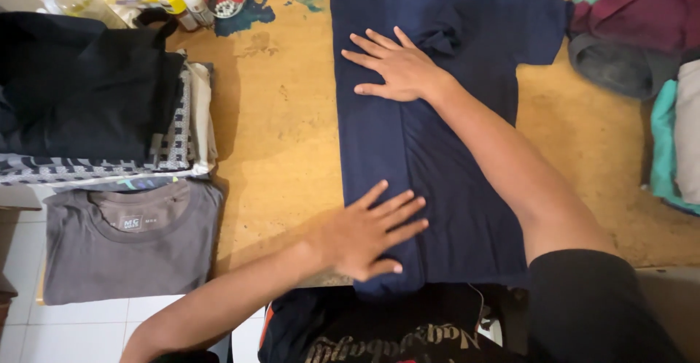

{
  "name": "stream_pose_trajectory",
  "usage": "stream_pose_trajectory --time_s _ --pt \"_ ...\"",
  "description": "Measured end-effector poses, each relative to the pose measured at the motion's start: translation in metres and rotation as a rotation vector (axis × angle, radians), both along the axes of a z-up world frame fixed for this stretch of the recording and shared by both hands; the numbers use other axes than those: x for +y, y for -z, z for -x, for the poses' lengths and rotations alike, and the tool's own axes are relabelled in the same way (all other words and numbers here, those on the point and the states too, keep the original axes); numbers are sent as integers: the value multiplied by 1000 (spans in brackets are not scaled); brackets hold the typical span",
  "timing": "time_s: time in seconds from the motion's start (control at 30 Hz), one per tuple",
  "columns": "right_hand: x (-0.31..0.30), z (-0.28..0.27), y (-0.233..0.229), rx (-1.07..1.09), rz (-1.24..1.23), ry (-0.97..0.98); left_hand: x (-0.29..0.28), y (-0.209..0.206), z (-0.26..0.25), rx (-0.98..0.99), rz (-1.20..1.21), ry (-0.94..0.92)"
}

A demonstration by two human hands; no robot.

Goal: A person meticulously folds a blue t-shirt on a wooden table, smoothing out wrinkles between each fold.

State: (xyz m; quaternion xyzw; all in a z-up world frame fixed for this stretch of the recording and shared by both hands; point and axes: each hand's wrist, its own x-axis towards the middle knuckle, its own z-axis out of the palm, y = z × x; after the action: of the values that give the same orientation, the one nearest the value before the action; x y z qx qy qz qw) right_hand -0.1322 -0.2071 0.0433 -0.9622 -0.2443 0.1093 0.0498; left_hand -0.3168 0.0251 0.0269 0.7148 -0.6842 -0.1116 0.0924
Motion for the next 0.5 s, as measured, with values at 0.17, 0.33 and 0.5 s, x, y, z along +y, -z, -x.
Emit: stream_pose_trajectory --time_s 0.17,0.33,0.5 --pt "0 3 3 -53 -43 1 7 6 54 -111 56 149" --pt "-3 5 9 -88 -60 -2 6 -4 49 98 410 335" --pt "-3 4 12 -117 -78 -20 -6 -14 -3 -81 369 -118"
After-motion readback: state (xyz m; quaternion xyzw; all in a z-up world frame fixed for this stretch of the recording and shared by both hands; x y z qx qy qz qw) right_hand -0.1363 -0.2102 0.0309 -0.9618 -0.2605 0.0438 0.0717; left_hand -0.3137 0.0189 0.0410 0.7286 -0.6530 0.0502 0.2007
